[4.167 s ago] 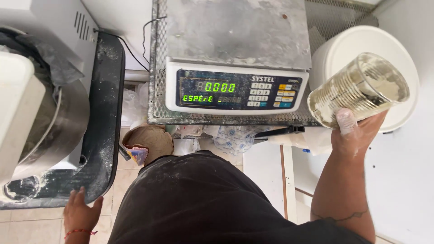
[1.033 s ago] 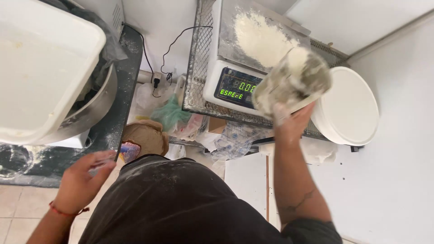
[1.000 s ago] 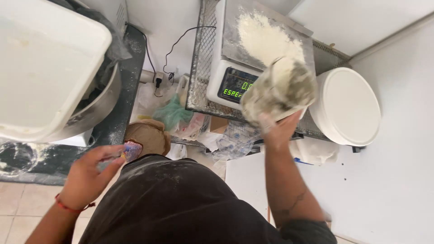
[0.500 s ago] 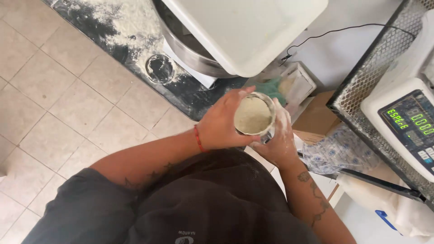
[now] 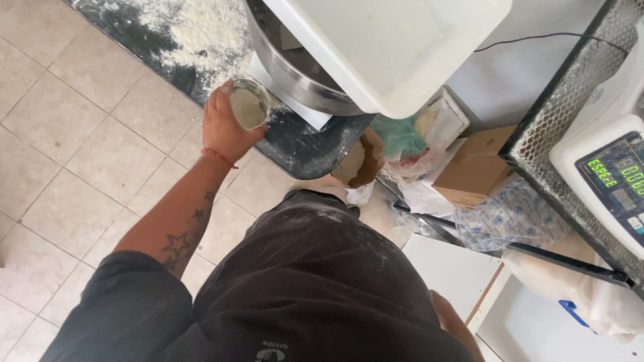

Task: The person scoops flour from a container and pours it onto a digital scale. They then cut a portion of dough from a larger mass on a floured table using a dough scraper, weigh it, and roll it into a ball by hand. This process is repeated to create multiple dough balls.

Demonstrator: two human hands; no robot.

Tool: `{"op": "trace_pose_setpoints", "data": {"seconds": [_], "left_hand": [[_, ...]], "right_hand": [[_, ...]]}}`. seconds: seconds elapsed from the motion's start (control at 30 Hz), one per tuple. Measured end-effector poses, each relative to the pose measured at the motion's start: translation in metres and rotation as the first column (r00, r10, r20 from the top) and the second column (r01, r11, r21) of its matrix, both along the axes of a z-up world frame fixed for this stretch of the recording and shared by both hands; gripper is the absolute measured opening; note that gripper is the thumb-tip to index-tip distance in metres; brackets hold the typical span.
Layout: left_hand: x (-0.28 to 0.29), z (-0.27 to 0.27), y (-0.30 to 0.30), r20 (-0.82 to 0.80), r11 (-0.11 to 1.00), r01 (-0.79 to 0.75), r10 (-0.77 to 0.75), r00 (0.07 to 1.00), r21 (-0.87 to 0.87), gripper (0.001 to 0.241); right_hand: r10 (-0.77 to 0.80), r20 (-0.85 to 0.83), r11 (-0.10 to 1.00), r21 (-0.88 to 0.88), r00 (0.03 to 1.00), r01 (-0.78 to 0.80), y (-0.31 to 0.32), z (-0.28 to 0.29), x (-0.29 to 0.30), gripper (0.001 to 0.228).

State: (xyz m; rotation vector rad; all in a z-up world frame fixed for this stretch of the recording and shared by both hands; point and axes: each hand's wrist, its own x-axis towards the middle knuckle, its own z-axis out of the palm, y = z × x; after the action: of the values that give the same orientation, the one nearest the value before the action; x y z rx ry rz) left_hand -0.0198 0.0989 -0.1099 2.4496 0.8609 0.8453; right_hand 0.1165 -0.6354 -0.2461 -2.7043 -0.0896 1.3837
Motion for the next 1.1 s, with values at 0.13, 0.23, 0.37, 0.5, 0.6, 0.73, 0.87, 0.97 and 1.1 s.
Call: {"op": "trace_pose_setpoints", "data": {"seconds": [0.13,0.23,0.37,0.5,0.6,0.73,0.87,0.97,1.1], "left_hand": [[0.016,-0.017,0.02,0.101,0.997,0.072,-0.076,0.992,0.04,0.1],[0.021,-0.019,0.024,0.111,0.995,0.091,-0.087,0.99,-0.029,0.105],[0.013,0.01,0.004,-0.011,0.994,-0.025,0.024,1.0,-0.103,0.105],[0.012,0.015,0.01,0.294,0.985,0.064,-0.11,0.95,0.163,0.062],[0.014,0.06,0.001,0.401,0.931,0.223,-0.33,0.854,0.29,0.037],[0.001,0.114,-0.041,0.198,0.879,0.47,-0.475,0.857,0.078,0.02],[-0.03,0.088,-0.056,-0.557,0.814,0.473,-0.578,0.596,-0.338,0.053],[-0.082,-0.066,-0.05,-0.736,0.759,0.422,-0.625,0.26,-0.496,0.083],[-0.145,-0.049,-0.047,-0.73,0.781,0.223,-0.624,0.277,-0.583,0.076]], "right_hand": [[-0.117,0.003,0.993,-0.023,0.993,0.117,-0.055,0.006,-0.065,0.059],[-0.233,0.016,0.972,-0.022,0.972,0.233,-0.06,0.025,-0.126,0.059],[-0.326,0.006,0.945,-0.001,0.945,0.326,-0.032,0.052,-0.182,0.06],[-0.388,-0.007,0.921,0.037,0.922,0.388,0.024,0.099,-0.197,0.06],[-0.408,-0.047,0.912,0.039,0.912,0.409,0.041,0.137,-0.187,0.06],[-0.379,-0.093,0.916,0.104,0.921,0.387,0.024,0.082,-0.123,0.061],[-0.356,0.014,0.932,0.074,0.934,0.354,-0.027,0.024,-0.151,0.058],[-0.272,0.036,0.961,0.064,0.962,0.269,-0.071,-0.029,-0.188,0.057],[-0.158,-0.012,0.987,0.024,0.987,0.159,-0.073,-0.119,-0.193,0.094]]}}
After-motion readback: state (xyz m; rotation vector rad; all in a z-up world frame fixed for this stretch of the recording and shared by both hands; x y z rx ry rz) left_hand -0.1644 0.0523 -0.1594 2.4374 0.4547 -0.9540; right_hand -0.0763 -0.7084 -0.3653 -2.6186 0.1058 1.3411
